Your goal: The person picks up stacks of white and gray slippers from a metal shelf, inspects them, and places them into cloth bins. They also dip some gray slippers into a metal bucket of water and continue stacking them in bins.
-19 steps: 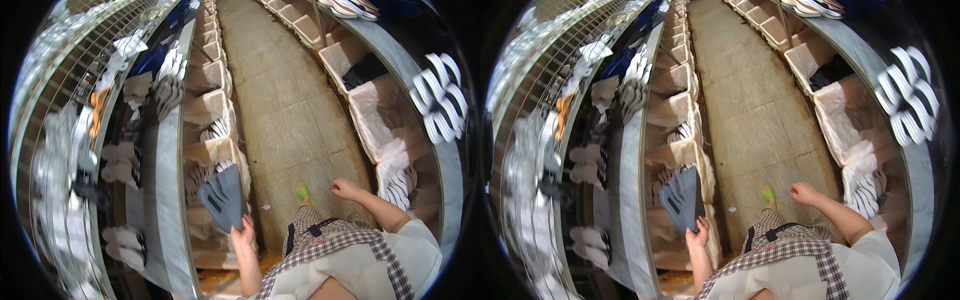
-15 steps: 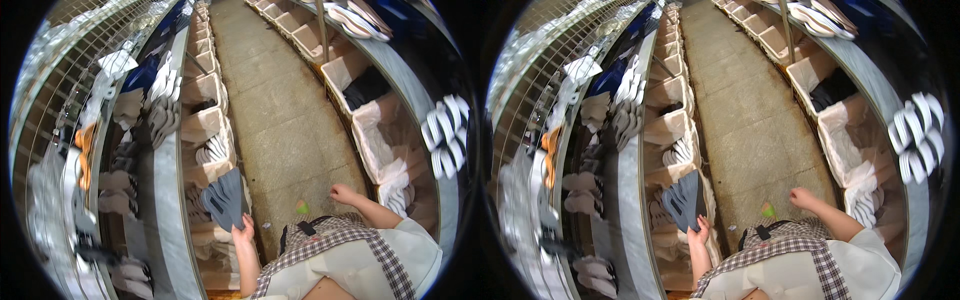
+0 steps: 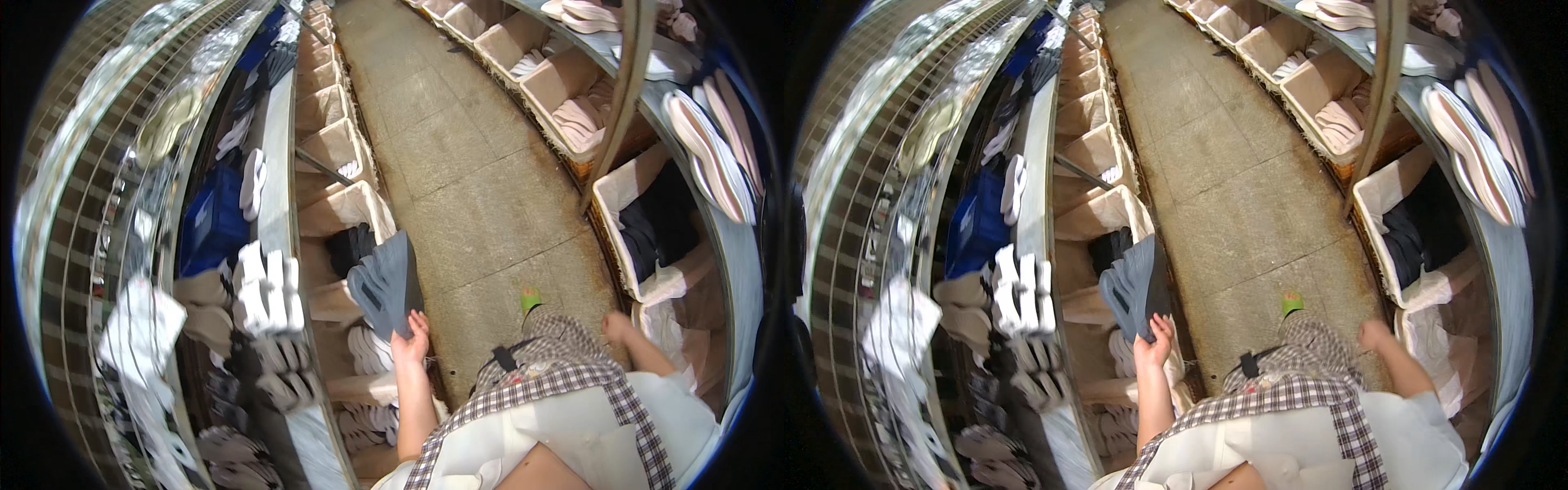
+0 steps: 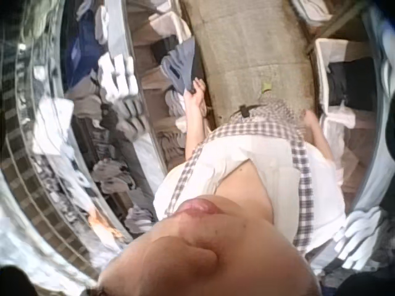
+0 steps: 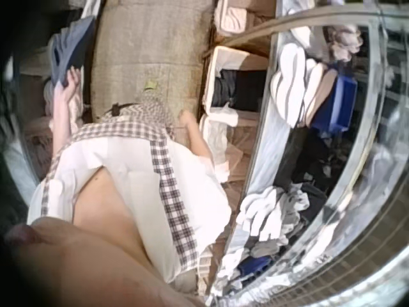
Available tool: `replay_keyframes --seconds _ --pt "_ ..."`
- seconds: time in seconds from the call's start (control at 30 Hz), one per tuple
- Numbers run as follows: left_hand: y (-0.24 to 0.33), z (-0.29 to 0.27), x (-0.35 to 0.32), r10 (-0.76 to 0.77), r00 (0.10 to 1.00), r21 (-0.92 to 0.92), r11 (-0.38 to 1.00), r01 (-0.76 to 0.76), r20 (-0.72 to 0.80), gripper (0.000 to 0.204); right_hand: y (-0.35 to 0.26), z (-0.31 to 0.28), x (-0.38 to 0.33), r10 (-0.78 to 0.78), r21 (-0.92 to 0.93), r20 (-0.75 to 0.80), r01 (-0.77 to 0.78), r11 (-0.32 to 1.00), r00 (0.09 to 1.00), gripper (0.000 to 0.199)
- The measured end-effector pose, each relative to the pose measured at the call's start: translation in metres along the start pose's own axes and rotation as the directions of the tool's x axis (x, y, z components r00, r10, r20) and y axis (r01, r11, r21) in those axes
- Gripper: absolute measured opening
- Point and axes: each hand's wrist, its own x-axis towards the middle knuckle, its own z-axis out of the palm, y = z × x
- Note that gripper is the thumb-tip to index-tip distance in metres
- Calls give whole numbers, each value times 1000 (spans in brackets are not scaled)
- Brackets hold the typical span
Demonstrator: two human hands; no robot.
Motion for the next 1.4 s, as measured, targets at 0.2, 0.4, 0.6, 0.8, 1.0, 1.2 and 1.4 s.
replay_keyframes --seconds 0.2,0.4,0.6,0.8,1.0,1.2,1.4 --pt "-6 179 109 126 992 154 980 -124 -5 26 -149 -212 172 -197 208 -276 258 943 941 23" --pt "28 354 251 37 997 92 995 -43 64 32 -260 -329 367 -326 108 -326 378 920 887 23" --pt "31 561 377 55 998 156 986 -53 -10 31 -279 -382 502 55 104 -120 -42 994 991 20" --pt "40 761 490 62 998 273 961 -55 -19 32 -309 -435 574 226 502 64 -227 835 972 25" --pt "71 947 630 136 989 381 913 -148 58 33 -368 -546 757 293 76 396 -349 934 870 20" --pt "99 1131 721 302 953 388 875 -289 28 32 -525 -773 997 47 428 -377 129 895 925 18" --pt "158 1265 818 653 739 539 568 -622 165 28 -720 -960 1149 -244 706 -301 388 592 922 15"
